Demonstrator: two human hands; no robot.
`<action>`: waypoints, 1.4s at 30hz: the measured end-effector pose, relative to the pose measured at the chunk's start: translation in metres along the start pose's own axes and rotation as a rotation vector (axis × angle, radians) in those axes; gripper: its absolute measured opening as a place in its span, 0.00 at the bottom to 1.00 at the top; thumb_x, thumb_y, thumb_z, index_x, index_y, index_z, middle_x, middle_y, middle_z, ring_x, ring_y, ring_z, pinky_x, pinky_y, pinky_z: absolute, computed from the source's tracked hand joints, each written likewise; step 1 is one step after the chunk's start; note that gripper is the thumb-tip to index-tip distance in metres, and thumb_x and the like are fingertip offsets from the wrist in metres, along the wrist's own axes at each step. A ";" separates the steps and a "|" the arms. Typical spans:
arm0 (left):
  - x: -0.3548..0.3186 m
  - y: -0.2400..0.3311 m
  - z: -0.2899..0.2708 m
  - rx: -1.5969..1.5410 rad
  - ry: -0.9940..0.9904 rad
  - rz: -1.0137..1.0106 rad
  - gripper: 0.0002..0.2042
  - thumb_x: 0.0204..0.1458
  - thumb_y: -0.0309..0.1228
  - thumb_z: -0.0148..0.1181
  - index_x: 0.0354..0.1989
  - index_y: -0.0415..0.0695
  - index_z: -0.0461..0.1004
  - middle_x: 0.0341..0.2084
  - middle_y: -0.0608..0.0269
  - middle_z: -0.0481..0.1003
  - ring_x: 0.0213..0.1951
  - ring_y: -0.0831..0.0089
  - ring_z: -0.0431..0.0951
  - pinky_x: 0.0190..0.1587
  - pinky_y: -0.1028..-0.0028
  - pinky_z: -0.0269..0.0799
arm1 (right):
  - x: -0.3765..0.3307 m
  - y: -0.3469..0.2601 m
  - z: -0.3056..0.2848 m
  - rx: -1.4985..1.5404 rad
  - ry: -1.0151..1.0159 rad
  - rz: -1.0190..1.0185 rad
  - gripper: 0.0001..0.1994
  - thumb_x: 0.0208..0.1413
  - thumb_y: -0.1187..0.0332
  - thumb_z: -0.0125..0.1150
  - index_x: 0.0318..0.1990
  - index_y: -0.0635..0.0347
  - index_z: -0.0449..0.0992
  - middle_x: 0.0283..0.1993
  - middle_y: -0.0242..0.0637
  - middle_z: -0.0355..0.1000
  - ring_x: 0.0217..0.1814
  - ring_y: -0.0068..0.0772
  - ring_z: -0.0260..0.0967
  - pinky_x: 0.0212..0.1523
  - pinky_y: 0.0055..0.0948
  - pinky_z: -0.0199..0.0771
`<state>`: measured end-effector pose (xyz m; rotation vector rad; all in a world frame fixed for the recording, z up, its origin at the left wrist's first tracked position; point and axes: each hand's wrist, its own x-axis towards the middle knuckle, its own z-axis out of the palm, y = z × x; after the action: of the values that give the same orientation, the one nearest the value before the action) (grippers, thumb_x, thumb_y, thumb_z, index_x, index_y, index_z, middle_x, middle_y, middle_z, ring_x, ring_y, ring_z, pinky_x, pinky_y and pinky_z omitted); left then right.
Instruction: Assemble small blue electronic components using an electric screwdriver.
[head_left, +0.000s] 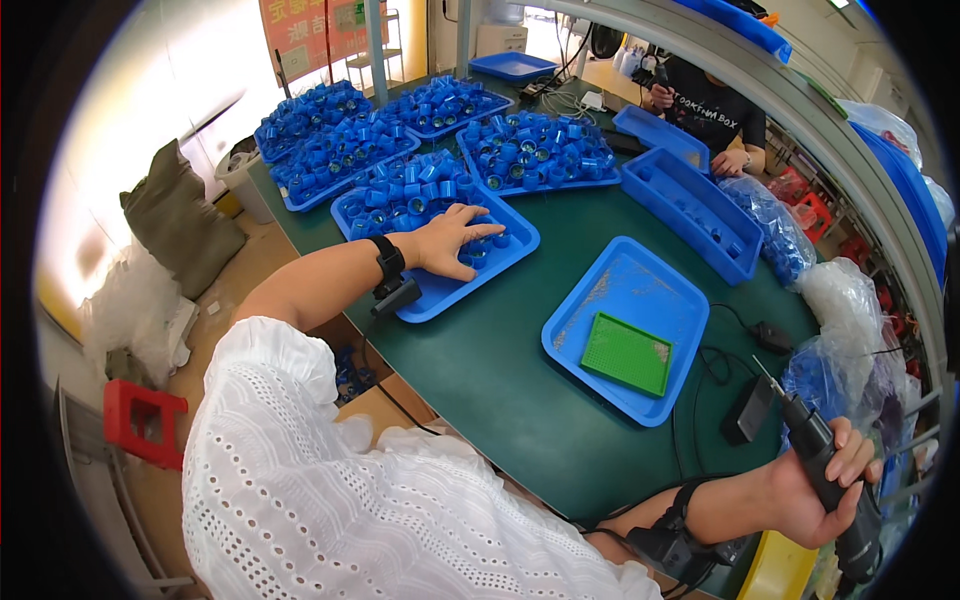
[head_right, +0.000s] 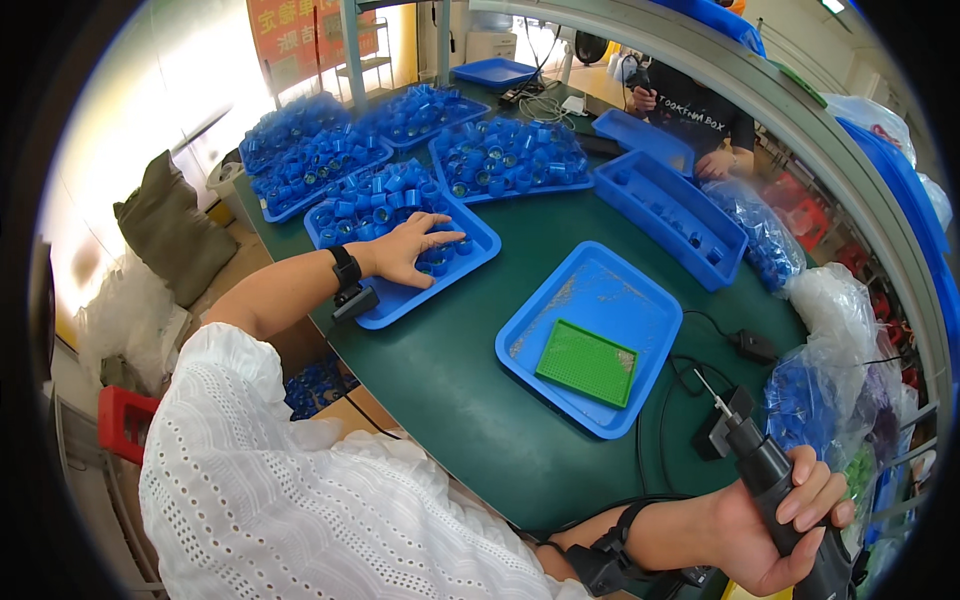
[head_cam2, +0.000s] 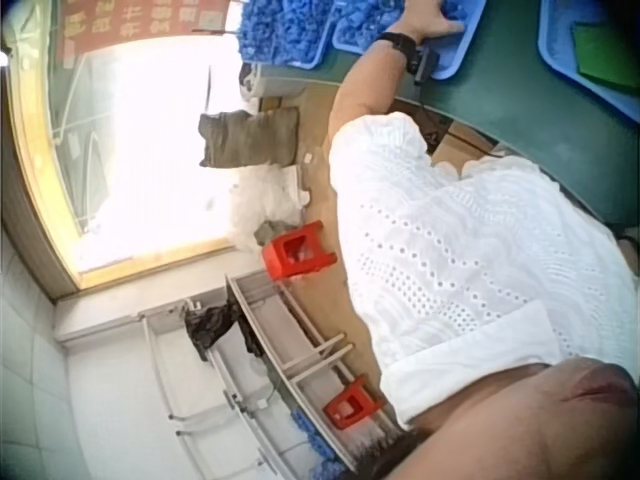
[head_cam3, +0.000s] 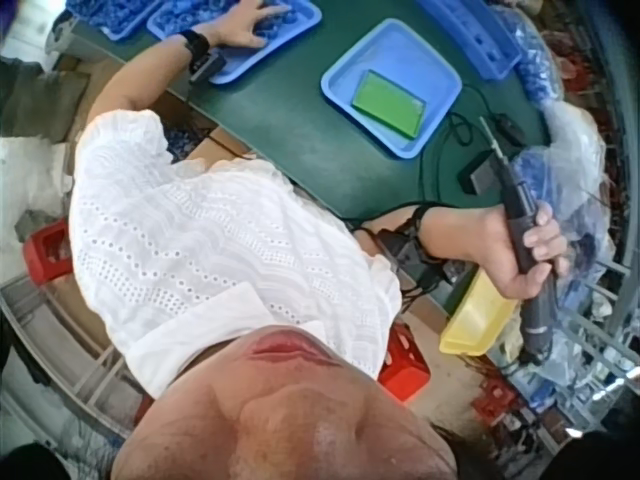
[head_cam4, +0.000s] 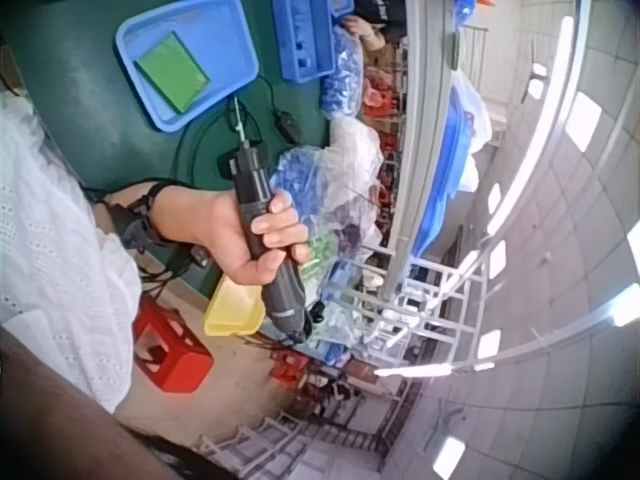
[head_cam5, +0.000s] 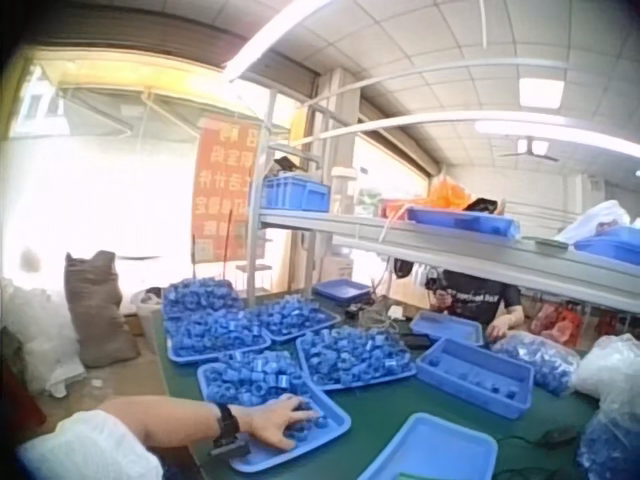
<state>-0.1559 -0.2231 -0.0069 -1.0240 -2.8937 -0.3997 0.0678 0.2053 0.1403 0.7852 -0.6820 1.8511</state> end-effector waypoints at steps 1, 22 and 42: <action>0.001 0.000 0.001 0.001 0.021 -0.011 0.42 0.33 0.43 0.65 0.63 0.54 0.57 0.59 0.42 0.54 0.58 0.46 0.54 0.61 0.55 0.52 | 0.000 0.000 0.000 0.002 -0.007 0.000 0.13 0.40 0.74 0.54 0.35 0.63 0.61 0.25 0.34 0.56 0.26 0.25 0.56 0.41 0.30 0.53; 0.043 0.006 0.018 0.044 0.181 0.087 0.26 0.41 0.37 0.62 0.52 0.50 0.67 0.48 0.53 0.64 0.46 0.53 0.62 0.51 0.59 0.63 | -0.002 -0.006 0.002 0.010 -0.029 0.018 0.12 0.42 0.74 0.54 0.37 0.62 0.63 0.25 0.32 0.56 0.25 0.24 0.56 0.40 0.30 0.54; 0.026 0.009 0.010 0.112 0.154 0.178 0.27 0.39 0.31 0.60 0.52 0.39 0.65 0.52 0.44 0.62 0.52 0.48 0.62 0.57 0.57 0.59 | -0.008 0.018 0.013 0.077 0.027 0.009 0.13 0.43 0.75 0.50 0.39 0.59 0.63 0.23 0.35 0.63 0.21 0.29 0.63 0.34 0.32 0.63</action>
<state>-0.1700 -0.1979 -0.0111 -1.1649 -2.6308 -0.2887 0.0567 0.1844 0.1408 0.8065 -0.6008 1.9018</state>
